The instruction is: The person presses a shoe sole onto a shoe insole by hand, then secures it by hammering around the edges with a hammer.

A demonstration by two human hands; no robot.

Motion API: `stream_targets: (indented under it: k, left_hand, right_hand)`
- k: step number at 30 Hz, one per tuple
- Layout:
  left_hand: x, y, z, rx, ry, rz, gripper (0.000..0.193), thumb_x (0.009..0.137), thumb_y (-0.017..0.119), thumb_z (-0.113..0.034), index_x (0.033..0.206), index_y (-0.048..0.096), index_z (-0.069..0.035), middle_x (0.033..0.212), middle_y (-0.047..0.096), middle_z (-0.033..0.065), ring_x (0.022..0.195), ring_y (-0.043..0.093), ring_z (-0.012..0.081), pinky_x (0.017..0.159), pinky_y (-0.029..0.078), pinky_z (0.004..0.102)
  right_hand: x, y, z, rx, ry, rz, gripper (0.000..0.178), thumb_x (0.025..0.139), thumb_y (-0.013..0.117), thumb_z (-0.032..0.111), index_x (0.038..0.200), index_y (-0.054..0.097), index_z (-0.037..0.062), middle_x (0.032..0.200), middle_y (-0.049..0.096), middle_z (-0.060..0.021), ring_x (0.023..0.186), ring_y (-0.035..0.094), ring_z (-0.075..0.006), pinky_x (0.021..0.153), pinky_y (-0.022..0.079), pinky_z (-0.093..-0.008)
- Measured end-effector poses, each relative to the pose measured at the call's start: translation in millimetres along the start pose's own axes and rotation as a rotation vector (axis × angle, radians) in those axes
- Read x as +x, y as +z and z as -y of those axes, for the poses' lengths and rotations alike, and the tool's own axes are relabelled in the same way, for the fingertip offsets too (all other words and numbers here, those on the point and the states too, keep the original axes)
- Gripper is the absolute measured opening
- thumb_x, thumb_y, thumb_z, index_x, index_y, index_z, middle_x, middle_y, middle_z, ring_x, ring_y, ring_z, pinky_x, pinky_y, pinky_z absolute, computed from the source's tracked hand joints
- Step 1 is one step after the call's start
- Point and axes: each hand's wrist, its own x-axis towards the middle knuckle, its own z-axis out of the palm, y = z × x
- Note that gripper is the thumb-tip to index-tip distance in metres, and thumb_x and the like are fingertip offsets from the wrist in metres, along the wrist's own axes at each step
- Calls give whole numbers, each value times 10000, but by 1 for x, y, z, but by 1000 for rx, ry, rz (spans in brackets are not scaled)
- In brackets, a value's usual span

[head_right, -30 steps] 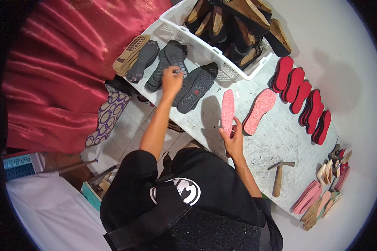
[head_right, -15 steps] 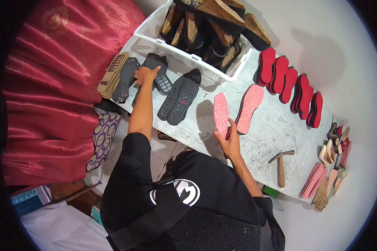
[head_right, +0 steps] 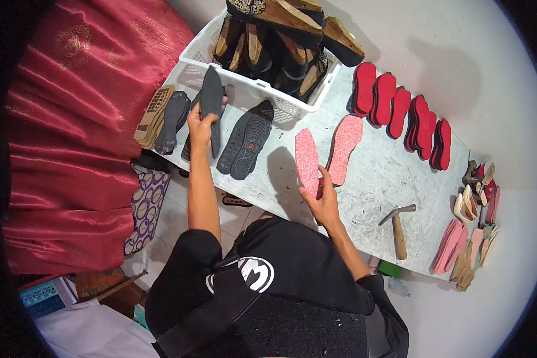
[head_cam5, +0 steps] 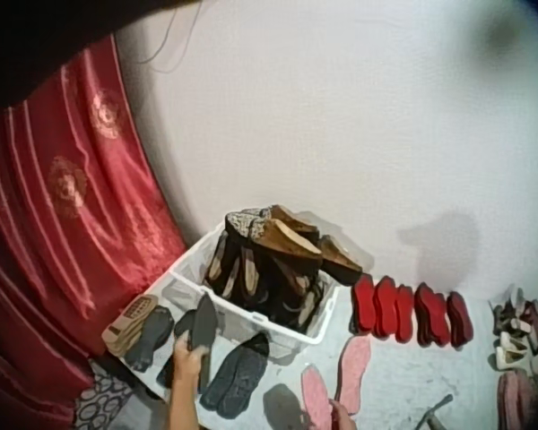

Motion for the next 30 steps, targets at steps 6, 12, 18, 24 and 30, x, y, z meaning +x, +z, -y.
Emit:
stream_targets:
  k: [6, 12, 18, 24, 30]
  left_hand:
    - [-71, 112, -68, -597, -178, 441, 997, 644, 538, 112, 1491, 134, -226, 1342, 485, 233, 1032, 634, 332, 865, 539, 412]
    - [-105, 213, -55, -949, -366, 699, 727, 828, 623, -212, 1453, 304, -20, 1467, 361, 228, 1006, 564, 223, 851, 518, 365]
    - [-147, 301, -68, -607, -354, 788, 652, 988, 466, -467, 1485, 260, -99, 1093, 509, 96, 923, 507, 155, 768, 465, 291]
    - [-193, 369, -70, -230, -205, 854, 653, 995, 448, -440, 1535, 182, -185, 1075, 490, 57, 992, 482, 146, 866, 424, 338]
    - [-232, 415, -65, -276, -239, 957, 687, 990, 481, -379, 1543, 127, -176, 1109, 490, 76, 1067, 537, 202, 945, 421, 400]
  right_hand:
    - [-9, -38, 52, 301, -213, -113, 780, 803, 702, 38, 1479, 315, 69, 1030, 578, -93, 933, 585, -167, 808, 469, -290]
    - [-32, -94, 62, 416, -304, -161, 777, 846, 687, 191, 1504, 284, 95, 1016, 592, -123, 691, 546, -101, 580, 436, -210]
    - [-67, -138, 26, 958, -324, -102, 667, 901, 563, 471, 1340, 388, 1, 941, 575, -149, 517, 439, -86, 444, 365, -233]
    - [-96, -181, -3, 964, -333, -181, 649, 915, 525, 474, 1331, 376, -1, 947, 575, -153, 527, 445, -89, 460, 375, -229]
    - [-118, -209, -17, 672, -328, -379, 664, 914, 569, 304, 1489, 328, 78, 941, 579, -99, 544, 402, -54, 470, 316, -183]
